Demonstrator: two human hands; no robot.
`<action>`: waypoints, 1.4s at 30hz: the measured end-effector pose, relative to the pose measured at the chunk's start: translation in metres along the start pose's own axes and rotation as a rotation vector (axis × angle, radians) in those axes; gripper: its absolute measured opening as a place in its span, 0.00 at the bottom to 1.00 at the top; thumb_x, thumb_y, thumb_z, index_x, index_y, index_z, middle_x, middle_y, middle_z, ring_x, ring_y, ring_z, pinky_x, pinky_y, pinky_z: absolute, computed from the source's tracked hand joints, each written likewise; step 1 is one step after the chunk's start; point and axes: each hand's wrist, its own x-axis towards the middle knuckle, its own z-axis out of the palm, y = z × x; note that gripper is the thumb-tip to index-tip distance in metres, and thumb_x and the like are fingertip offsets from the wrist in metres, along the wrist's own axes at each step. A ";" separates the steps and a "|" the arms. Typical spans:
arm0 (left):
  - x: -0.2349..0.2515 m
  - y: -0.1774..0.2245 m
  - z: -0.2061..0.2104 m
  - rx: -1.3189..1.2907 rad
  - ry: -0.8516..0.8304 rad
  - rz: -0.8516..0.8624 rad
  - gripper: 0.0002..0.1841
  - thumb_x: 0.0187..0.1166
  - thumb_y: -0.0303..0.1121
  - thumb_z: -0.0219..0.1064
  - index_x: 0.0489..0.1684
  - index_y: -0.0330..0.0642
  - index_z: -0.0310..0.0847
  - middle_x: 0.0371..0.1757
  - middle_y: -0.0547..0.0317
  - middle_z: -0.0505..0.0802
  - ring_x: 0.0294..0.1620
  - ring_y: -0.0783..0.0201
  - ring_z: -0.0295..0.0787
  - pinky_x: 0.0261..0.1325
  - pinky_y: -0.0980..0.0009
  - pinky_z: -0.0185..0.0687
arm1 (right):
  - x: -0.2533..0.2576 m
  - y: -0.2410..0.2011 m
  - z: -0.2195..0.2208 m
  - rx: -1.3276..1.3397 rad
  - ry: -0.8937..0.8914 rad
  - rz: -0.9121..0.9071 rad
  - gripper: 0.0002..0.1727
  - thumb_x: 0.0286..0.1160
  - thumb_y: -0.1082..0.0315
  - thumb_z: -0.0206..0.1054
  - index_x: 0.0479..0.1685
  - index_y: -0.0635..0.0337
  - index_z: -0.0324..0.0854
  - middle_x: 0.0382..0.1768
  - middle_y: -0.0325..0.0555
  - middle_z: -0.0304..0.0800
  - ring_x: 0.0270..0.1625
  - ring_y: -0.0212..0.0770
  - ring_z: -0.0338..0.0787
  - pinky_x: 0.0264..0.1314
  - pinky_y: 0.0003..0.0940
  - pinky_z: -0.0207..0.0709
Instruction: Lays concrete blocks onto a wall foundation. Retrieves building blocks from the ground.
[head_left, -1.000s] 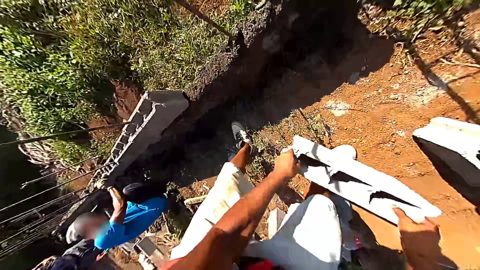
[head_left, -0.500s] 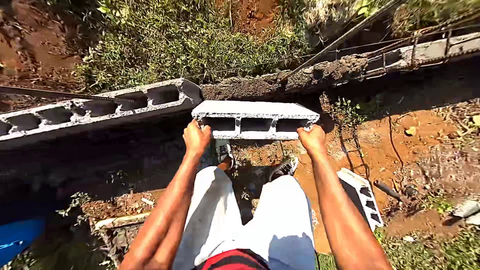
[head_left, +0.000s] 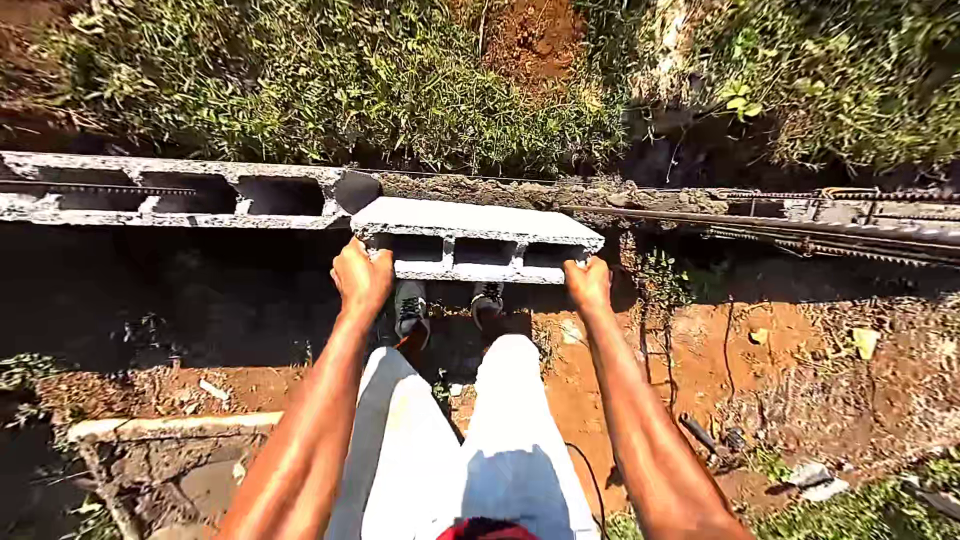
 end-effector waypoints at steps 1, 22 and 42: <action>0.001 -0.001 0.003 0.000 0.005 -0.011 0.17 0.79 0.36 0.66 0.48 0.24 0.83 0.45 0.24 0.90 0.53 0.25 0.87 0.57 0.23 0.71 | 0.002 -0.003 -0.001 -0.009 -0.004 0.006 0.20 0.80 0.57 0.67 0.49 0.71 0.82 0.44 0.67 0.87 0.51 0.63 0.88 0.57 0.66 0.78; 0.017 0.014 -0.006 -0.008 0.076 -0.053 0.17 0.80 0.40 0.66 0.45 0.29 0.83 0.41 0.28 0.90 0.49 0.25 0.87 0.51 0.21 0.71 | 0.020 -0.046 -0.008 0.058 0.065 -0.088 0.14 0.75 0.62 0.70 0.45 0.67 0.84 0.34 0.60 0.87 0.39 0.59 0.87 0.44 0.67 0.78; 0.016 0.035 0.056 -1.360 0.075 -0.493 0.24 0.82 0.32 0.65 0.75 0.36 0.69 0.63 0.44 0.86 0.60 0.53 0.86 0.62 0.50 0.86 | 0.030 -0.065 -0.015 -0.193 0.061 -0.134 0.21 0.76 0.58 0.68 0.48 0.73 0.84 0.44 0.68 0.88 0.54 0.65 0.88 0.60 0.69 0.75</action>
